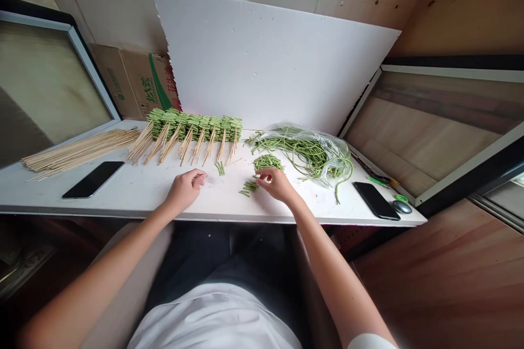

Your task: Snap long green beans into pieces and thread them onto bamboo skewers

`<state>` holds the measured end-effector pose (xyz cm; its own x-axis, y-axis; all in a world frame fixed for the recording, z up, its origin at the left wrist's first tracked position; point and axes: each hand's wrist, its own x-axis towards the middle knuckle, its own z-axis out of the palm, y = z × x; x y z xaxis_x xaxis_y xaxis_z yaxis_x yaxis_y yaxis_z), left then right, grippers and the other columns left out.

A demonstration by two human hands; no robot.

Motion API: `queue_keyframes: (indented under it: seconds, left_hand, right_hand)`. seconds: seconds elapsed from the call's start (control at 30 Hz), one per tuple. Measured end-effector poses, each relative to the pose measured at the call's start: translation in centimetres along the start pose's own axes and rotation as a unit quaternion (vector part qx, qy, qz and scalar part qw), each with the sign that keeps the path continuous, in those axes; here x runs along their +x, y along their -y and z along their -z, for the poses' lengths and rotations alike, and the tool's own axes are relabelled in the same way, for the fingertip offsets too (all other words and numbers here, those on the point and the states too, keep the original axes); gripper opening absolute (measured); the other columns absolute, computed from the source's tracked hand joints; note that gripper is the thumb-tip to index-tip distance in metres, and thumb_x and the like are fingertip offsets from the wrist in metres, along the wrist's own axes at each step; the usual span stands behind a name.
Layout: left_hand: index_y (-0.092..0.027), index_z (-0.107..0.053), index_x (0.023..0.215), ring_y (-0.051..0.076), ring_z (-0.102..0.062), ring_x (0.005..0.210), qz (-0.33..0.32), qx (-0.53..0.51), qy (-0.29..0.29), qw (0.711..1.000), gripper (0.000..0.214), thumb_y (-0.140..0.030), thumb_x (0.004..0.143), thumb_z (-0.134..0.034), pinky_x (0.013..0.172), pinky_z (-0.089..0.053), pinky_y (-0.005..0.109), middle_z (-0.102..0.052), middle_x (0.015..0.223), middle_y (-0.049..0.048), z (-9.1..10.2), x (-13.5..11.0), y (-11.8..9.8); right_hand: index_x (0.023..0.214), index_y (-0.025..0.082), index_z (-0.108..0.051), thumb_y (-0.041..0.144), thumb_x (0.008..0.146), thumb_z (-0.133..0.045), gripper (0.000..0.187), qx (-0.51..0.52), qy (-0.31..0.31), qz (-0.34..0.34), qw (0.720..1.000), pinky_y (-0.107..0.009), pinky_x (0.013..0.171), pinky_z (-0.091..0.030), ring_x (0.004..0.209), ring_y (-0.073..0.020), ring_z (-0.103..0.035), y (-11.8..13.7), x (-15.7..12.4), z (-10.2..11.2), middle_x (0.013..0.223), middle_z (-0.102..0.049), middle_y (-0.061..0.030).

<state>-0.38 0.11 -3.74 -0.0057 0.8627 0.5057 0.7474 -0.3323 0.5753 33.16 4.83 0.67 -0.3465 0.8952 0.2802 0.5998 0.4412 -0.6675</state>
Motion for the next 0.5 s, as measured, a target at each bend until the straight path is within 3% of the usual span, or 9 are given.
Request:
queue_keyframes:
  seconds: [0.1,0.33,0.5]
  left_hand:
    - [-0.022,-0.073,0.097,0.023,-0.070,0.077,0.002,0.002,-0.001,1.000,0.024,-0.027,0.097,-0.050,0.074,-0.052,0.031,-0.077,0.081,0.0043,0.2,0.2,0.3]
    - [-0.022,-0.074,0.100,0.023,-0.071,0.078,0.005,-0.007,0.007,1.000,0.025,-0.027,0.097,-0.050,0.076,-0.052,0.032,-0.078,0.083,0.0044,0.5,0.3,0.6]
    - [-0.022,-0.075,0.101,0.023,-0.071,0.078,0.009,-0.015,0.004,1.000,0.023,-0.026,0.097,-0.052,0.075,-0.052,0.031,-0.078,0.083,0.0043,0.3,0.3,0.7]
  right_hand:
    - [0.130,0.023,-0.074,0.032,0.090,-0.071,0.041,-0.024,-0.010,0.001,1.000,-0.038,0.081,-0.051,0.087,-0.0250,-0.066,-0.3,-0.6,-0.9,0.097,-0.079,-0.0076]
    - [0.119,0.023,-0.076,0.042,0.093,-0.071,0.033,-0.074,0.018,0.028,0.997,-0.043,0.093,-0.046,0.096,-0.0285,-0.063,-0.8,-1.4,-1.8,0.100,-0.078,-0.0081]
    - [0.110,0.023,-0.079,0.038,0.097,-0.065,0.024,-0.101,-0.034,0.073,0.992,-0.047,0.100,-0.043,0.097,-0.0296,-0.062,0.1,-1.6,-3.1,0.100,-0.076,-0.0093]
